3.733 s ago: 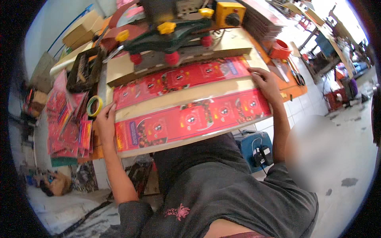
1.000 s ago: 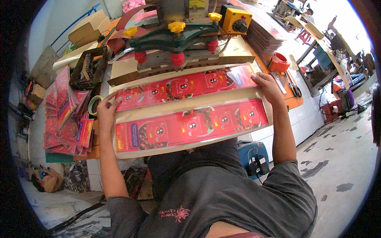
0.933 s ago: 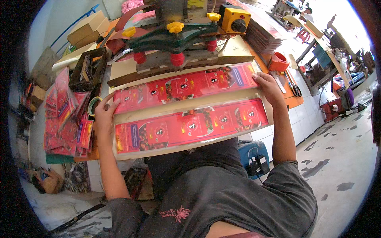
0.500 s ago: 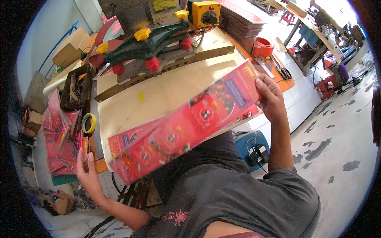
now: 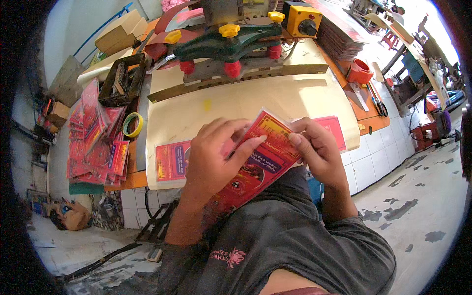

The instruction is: The person folds printed packaging sheets along their creases by hand.

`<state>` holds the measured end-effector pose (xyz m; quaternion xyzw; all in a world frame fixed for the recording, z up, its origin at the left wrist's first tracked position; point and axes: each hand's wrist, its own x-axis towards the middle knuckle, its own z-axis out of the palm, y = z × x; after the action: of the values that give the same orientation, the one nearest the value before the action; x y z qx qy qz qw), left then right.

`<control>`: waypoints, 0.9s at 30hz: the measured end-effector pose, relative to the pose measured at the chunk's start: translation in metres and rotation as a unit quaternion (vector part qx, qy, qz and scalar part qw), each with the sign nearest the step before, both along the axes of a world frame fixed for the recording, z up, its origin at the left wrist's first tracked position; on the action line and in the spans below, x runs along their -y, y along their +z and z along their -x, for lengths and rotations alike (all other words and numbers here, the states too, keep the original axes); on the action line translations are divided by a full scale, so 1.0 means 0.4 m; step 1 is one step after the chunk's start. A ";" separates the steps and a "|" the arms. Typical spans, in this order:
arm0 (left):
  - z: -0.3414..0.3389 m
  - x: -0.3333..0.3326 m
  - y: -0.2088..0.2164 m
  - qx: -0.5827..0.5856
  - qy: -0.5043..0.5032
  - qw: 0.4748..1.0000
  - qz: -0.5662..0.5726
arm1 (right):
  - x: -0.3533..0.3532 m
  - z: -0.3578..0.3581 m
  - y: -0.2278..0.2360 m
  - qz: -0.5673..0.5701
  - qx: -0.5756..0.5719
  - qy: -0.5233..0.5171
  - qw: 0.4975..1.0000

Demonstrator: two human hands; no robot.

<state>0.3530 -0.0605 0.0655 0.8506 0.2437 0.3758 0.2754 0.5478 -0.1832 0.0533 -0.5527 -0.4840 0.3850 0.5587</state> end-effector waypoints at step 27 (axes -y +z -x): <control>0.016 -0.076 -0.016 -0.065 0.246 0.951 -0.173 | 0.032 0.008 -0.005 -0.003 0.106 -0.041 0.994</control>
<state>0.3468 -0.0302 0.0593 0.8214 0.3941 0.4124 0.0061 0.5446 -0.1958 0.0513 -0.6081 -0.5186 0.3000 0.5208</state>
